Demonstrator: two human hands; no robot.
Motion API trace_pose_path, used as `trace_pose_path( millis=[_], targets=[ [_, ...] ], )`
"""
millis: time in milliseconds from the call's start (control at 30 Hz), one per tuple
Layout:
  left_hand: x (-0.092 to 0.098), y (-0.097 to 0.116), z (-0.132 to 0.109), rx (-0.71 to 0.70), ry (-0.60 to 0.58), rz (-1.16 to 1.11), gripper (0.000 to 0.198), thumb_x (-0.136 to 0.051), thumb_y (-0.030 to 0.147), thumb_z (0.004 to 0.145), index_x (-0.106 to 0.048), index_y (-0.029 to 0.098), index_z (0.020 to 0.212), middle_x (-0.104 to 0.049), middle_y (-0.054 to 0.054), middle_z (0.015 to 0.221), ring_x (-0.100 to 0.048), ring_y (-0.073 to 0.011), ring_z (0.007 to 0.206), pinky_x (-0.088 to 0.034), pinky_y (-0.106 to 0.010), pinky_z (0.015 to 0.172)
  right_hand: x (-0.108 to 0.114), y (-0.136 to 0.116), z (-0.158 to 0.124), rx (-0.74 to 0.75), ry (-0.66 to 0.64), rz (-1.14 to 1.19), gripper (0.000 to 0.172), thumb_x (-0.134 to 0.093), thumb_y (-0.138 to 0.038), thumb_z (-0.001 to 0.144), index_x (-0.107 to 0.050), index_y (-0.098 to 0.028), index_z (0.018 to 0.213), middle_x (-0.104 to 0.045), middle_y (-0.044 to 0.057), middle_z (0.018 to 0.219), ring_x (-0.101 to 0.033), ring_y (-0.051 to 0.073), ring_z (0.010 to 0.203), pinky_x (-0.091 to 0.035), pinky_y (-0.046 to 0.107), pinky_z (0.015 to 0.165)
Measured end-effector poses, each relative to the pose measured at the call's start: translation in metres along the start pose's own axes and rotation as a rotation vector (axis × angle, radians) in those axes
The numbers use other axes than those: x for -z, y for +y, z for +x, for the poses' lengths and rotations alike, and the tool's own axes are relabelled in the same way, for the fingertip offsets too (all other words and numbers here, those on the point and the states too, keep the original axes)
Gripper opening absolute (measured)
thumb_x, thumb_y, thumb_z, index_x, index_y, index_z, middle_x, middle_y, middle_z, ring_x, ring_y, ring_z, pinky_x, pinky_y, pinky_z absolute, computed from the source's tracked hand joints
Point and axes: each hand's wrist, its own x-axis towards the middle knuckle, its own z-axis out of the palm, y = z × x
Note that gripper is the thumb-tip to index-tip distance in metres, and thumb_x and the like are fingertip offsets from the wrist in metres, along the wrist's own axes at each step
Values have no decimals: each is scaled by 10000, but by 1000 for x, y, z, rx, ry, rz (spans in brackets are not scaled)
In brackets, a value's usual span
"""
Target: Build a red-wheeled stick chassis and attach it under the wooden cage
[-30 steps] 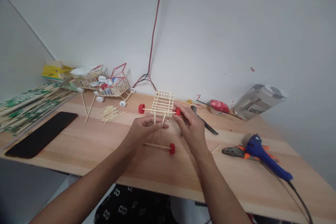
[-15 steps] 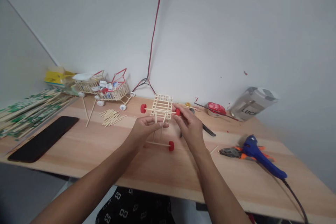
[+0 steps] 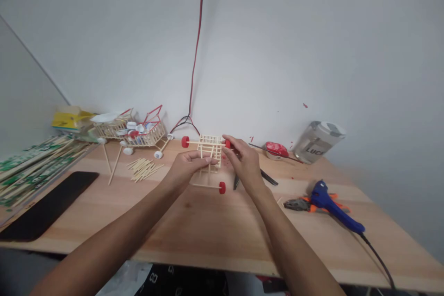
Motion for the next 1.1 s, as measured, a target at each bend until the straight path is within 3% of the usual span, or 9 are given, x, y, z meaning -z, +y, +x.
trace_pose_path(
  millis=[133,467,767,1100],
  targets=[
    [7,-6,6,44,-11,-19,356,-853,329,600,-752,110,863,-760,-104,851,-691,-198,797,-500,-357,879,-8,6,0,6,-9,-4,338,-545,-358,910,-633,-226,1209,-691,70,1113,-646,197,1007,-499,347,887],
    [19,-27,5,83,-6,-45,334,-809,325,680,-737,121,935,-759,-122,942,-693,-227,947,-460,-397,987,-15,10,-11,-23,-28,-101,335,-543,-351,913,-633,-244,1217,-692,71,1151,-650,221,1019,-503,372,887],
    [16,-25,-1,85,-4,6,311,-795,313,694,-750,134,944,-758,-116,964,-690,-248,983,-462,-406,1002,-15,14,-16,-34,-39,-76,334,-539,-368,915,-637,-266,1217,-693,61,1147,-653,219,1007,-509,378,891],
    [14,-24,-3,112,15,17,231,-773,295,714,-763,153,895,-754,-119,991,-688,-248,991,-473,-409,989,-15,15,-18,-17,-63,-59,343,-537,-341,924,-606,-261,1251,-667,55,1228,-607,213,1136,-478,363,958]
  ],
)
